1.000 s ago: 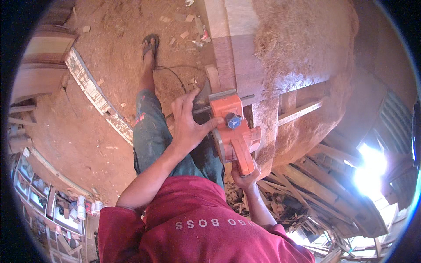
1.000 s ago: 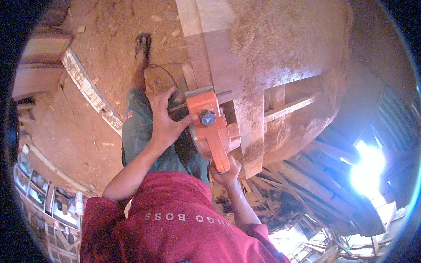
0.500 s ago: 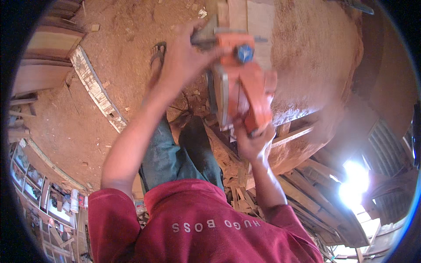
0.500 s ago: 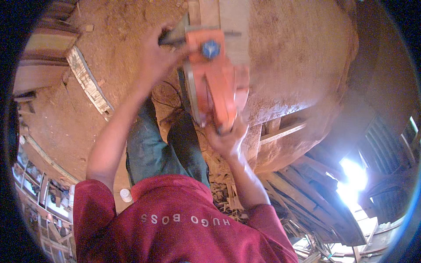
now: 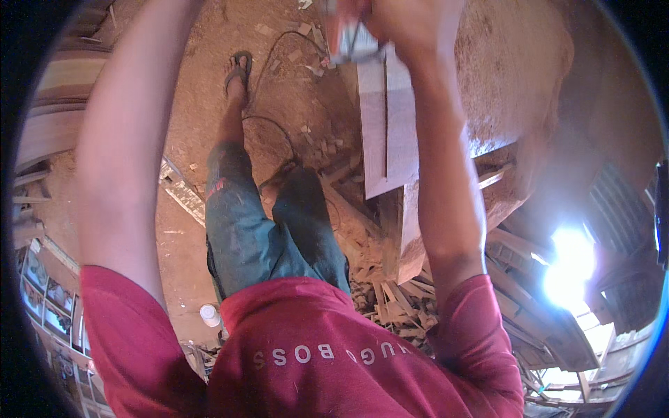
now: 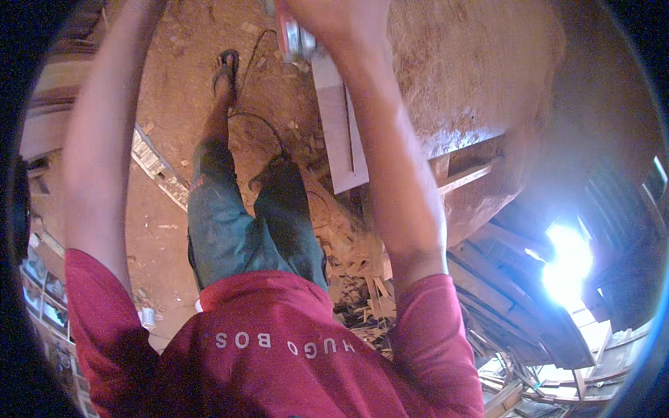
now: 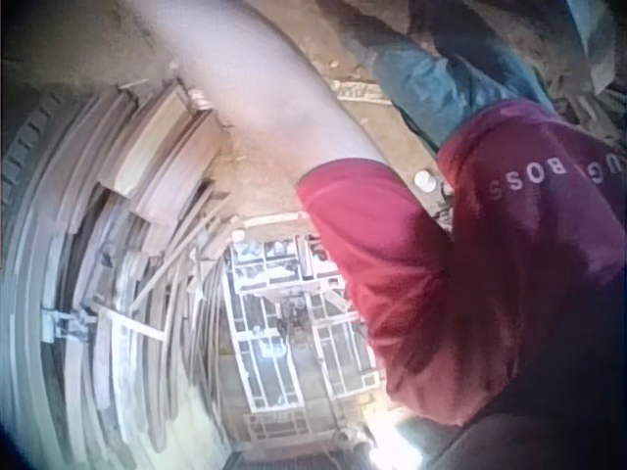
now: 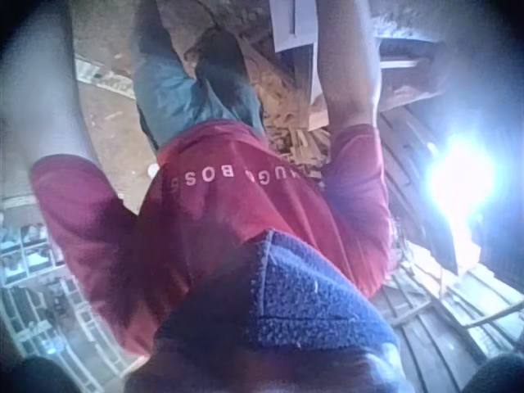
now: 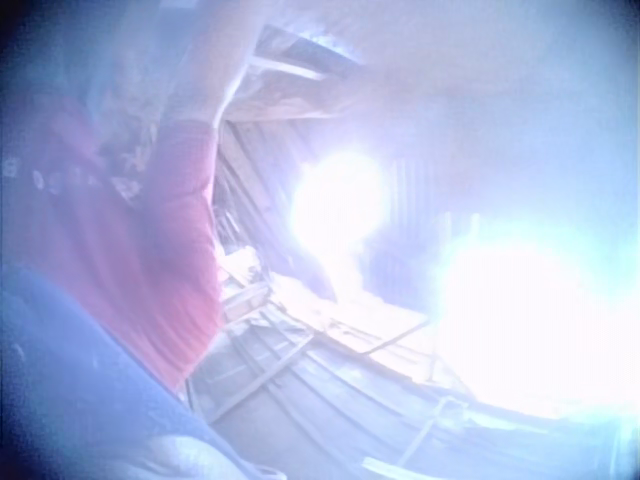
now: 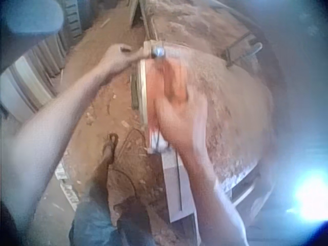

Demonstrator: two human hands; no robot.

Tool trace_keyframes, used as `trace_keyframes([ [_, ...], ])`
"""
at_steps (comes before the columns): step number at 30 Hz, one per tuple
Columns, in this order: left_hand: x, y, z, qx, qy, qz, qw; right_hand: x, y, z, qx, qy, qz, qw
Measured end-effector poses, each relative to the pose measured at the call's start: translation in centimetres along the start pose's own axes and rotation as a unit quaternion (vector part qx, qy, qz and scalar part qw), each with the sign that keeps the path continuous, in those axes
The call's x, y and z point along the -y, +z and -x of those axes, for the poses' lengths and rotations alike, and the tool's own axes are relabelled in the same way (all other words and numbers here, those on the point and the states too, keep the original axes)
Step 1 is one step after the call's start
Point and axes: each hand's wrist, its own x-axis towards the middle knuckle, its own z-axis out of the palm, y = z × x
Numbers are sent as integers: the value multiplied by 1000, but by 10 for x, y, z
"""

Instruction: The person smooths a wooden board using an electric planer and a metal scraper, turning the board over to work on different sections.

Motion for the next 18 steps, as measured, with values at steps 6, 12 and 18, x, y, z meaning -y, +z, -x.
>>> trace_keyframes([
  [6,9,75,259,-19,25,84,996,-22,-146,232,174,74,85,978],
  [12,-19,84,455,61,-49,61,995,-5,-252,420,228,324,58,916],
  [18,-20,75,418,58,-44,72,995,-7,-231,383,234,284,76,927],
])
